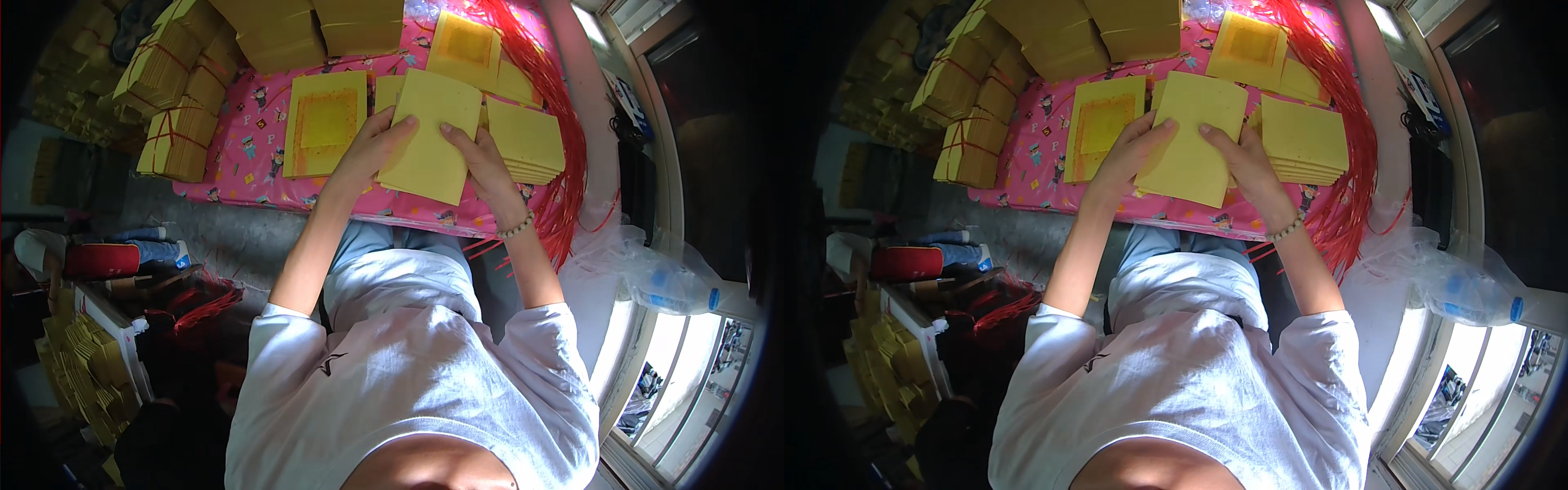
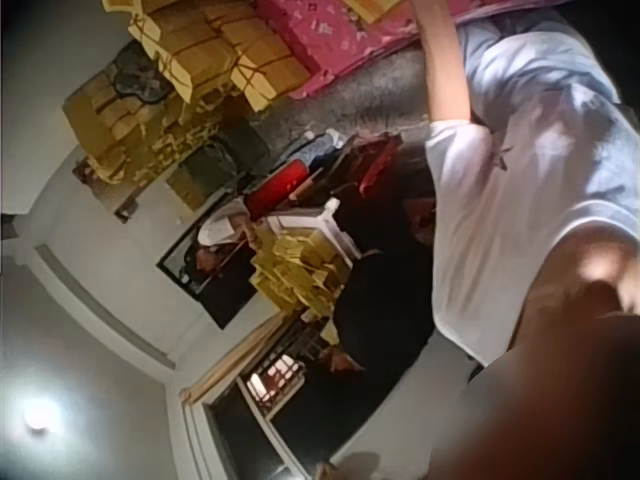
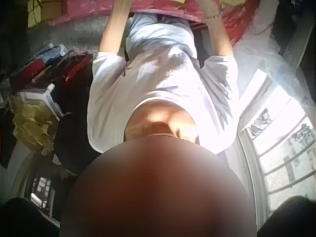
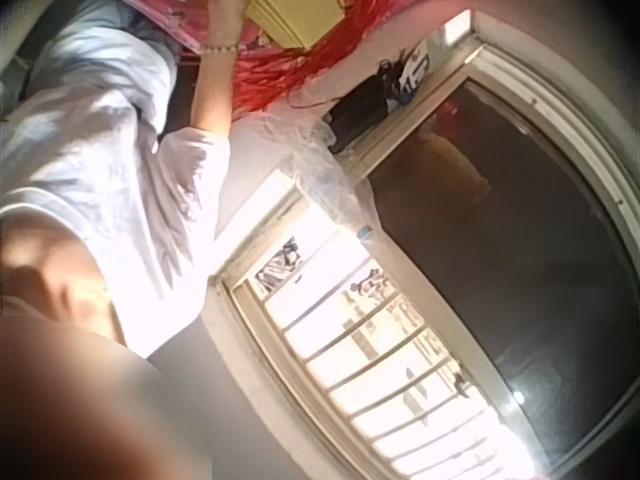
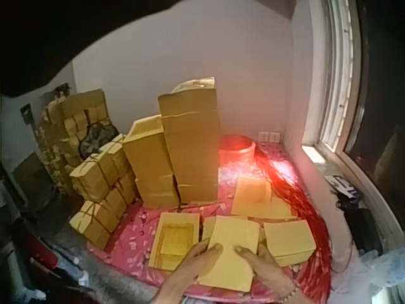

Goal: Inspecting and sorting sheets of joss paper with foil centers for quality.

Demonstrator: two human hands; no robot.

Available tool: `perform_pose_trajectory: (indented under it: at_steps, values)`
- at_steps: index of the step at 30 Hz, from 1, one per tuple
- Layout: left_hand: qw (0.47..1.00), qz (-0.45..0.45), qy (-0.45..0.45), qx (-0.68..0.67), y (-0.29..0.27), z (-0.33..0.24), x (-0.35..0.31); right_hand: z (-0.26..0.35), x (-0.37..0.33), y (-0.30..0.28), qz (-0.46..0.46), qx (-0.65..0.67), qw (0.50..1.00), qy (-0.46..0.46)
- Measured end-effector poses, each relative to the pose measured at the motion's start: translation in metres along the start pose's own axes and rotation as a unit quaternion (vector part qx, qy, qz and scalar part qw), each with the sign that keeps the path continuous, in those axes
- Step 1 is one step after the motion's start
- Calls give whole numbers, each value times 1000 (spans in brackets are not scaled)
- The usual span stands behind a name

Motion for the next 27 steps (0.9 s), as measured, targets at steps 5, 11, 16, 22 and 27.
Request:
perform_pose_trajectory:
  at_steps: [5, 11, 16, 22, 27]
  values:
    - [1000, 2, 4, 1, 0, 2, 0, 1, -4, 4, 1, 11, 1000, 19]
    - [1000, 3, 28, 9, -1, 1, 2, 11, -4, 6, 8, -37, 999, -30]
    - [997, -29, 71, -28, 0, -6, 0, 19, -5, 10, 9, -80, 993, -86]
    - [977, -112, 177, 45, 8, -16, -16, 18, -15, 6, -51, -42, 987, -143]
    - [960, -105, 256, 40, 20, -26, -29, 24, -31, 10, -31, -20, 981, -191]
Point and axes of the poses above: each hand's wrist, its own x-axis towards the middle knuckle, its own y-axis out of the palm, z = x × y, the point moved 10 cm from there along x, towards the middle knuckle, and after that the axes turned 10 degrees about x, right-handed, at the moved point
